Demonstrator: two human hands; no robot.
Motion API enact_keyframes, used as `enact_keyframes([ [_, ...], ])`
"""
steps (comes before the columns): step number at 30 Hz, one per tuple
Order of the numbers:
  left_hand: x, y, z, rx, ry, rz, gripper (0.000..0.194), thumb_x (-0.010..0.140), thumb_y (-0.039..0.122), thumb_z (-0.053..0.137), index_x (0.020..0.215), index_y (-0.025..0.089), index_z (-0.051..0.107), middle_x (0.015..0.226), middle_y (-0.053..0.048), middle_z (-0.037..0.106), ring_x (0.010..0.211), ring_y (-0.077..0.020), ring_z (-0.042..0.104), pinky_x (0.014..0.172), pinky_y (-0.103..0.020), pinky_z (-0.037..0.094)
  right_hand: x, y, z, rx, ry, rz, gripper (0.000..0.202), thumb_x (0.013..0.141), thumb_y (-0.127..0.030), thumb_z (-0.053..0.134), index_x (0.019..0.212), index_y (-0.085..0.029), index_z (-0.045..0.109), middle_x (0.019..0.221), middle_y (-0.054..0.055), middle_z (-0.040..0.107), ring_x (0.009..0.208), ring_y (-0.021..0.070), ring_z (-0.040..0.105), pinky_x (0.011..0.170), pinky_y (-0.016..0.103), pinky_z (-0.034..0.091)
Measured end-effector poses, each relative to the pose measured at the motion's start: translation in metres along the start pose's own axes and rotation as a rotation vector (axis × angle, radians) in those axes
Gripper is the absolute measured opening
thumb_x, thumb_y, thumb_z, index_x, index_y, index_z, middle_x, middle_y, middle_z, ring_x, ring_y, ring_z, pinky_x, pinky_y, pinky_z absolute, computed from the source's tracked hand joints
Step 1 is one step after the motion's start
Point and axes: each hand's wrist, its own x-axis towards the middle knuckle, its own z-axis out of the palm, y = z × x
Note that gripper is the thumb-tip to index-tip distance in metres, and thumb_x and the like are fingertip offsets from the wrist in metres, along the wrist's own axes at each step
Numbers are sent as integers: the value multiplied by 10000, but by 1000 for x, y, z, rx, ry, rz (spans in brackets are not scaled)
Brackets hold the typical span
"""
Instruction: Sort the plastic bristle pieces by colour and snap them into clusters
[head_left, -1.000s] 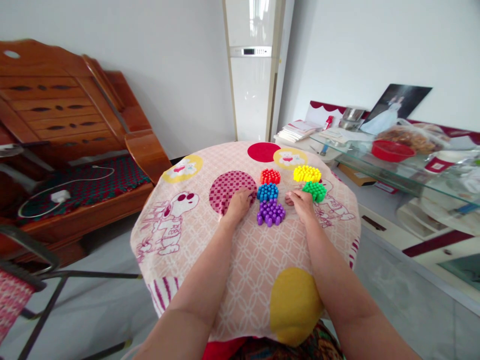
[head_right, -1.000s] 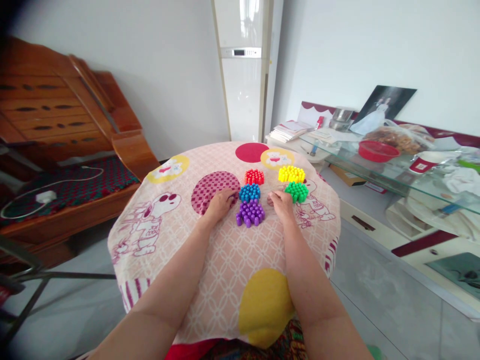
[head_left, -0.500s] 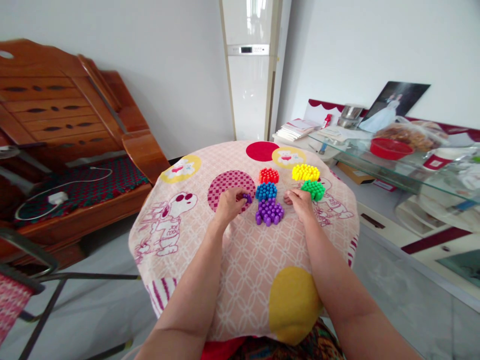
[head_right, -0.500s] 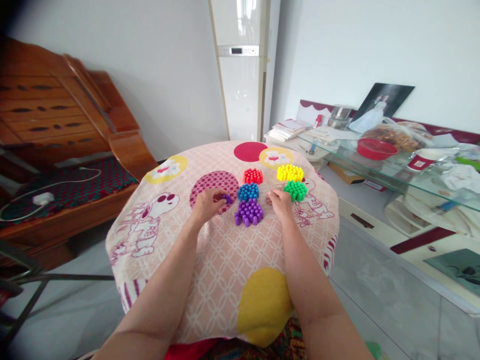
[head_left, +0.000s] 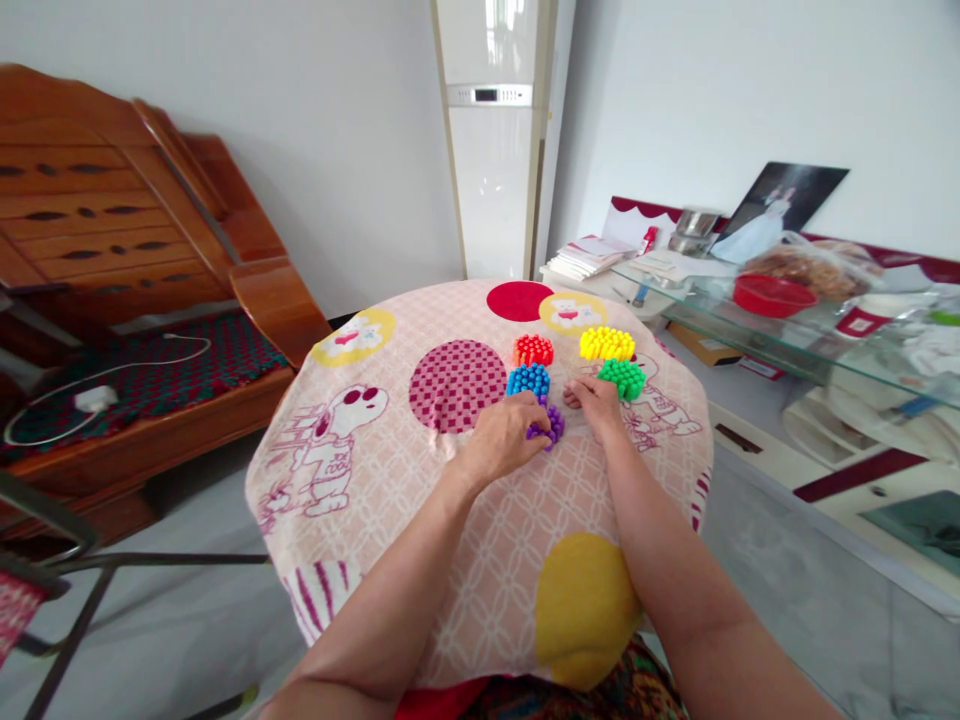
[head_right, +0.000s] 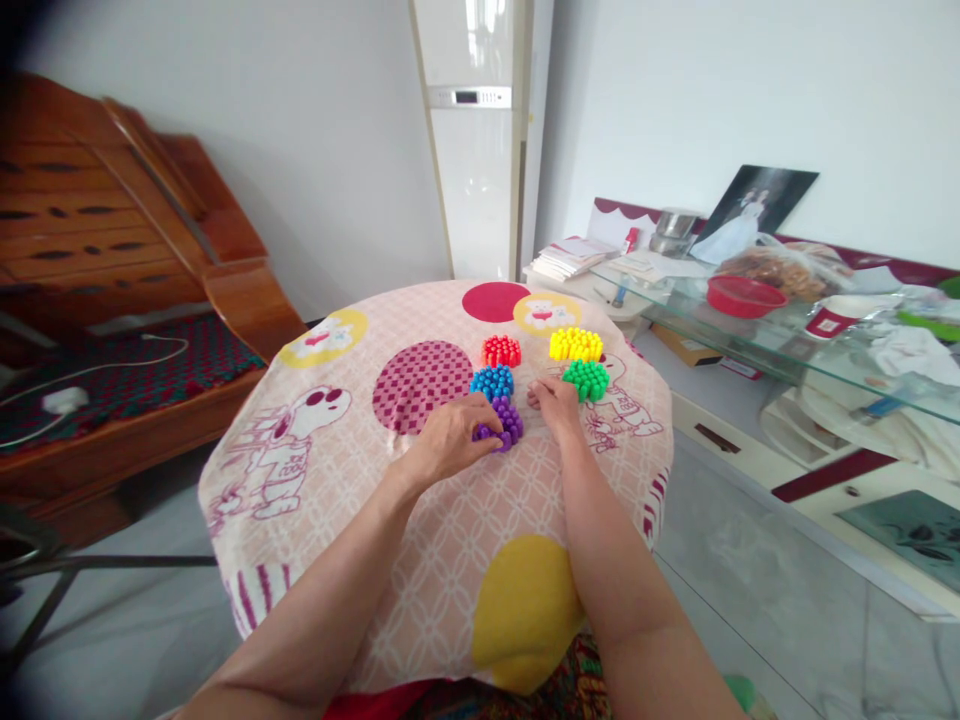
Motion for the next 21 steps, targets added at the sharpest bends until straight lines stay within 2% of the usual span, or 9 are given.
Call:
enact_keyframes([
  [4, 1, -2, 3, 39, -20, -36, 100, 755, 209, 696, 855, 213, 693, 984, -26, 652, 900, -169, 626, 810, -266, 496, -3, -2, 0, -10, -6, -5, 261, 702, -421, 609, 656, -174, 684, 596, 28, 682, 550, 167, 628, 560, 275, 521],
  [11, 1, -2, 1, 2, -43, -9, 75, 738, 193, 713, 770, 196, 645, 945, -24, 628, 859, -164, 610, 781, -273, 488, -8, -8, 0, -95, -148, -32, 315, 721, -475, 613, 648, -182, 701, 537, 11, 643, 506, 169, 596, 541, 283, 476],
  [16, 1, 4, 5, -3, -82, 26, 79, 732, 182, 710, 752, 186, 634, 921, -31, 621, 846, -163, 605, 747, -270, 477, -10, -11, 0, -106, -160, -48, 335, 734, -501, 610, 635, -190, 686, 498, -13, 597, 498, 170, 570, 553, 292, 463],
  [21, 1, 5, 12, 131, -80, -12, 89, 733, 161, 671, 797, 190, 616, 949, -38, 605, 845, -175, 595, 678, -268, 455, -9, -12, 1, -116, -165, -44, 344, 725, -518, 617, 631, -193, 681, 511, -8, 610, 505, 173, 573, 550, 291, 457],
])
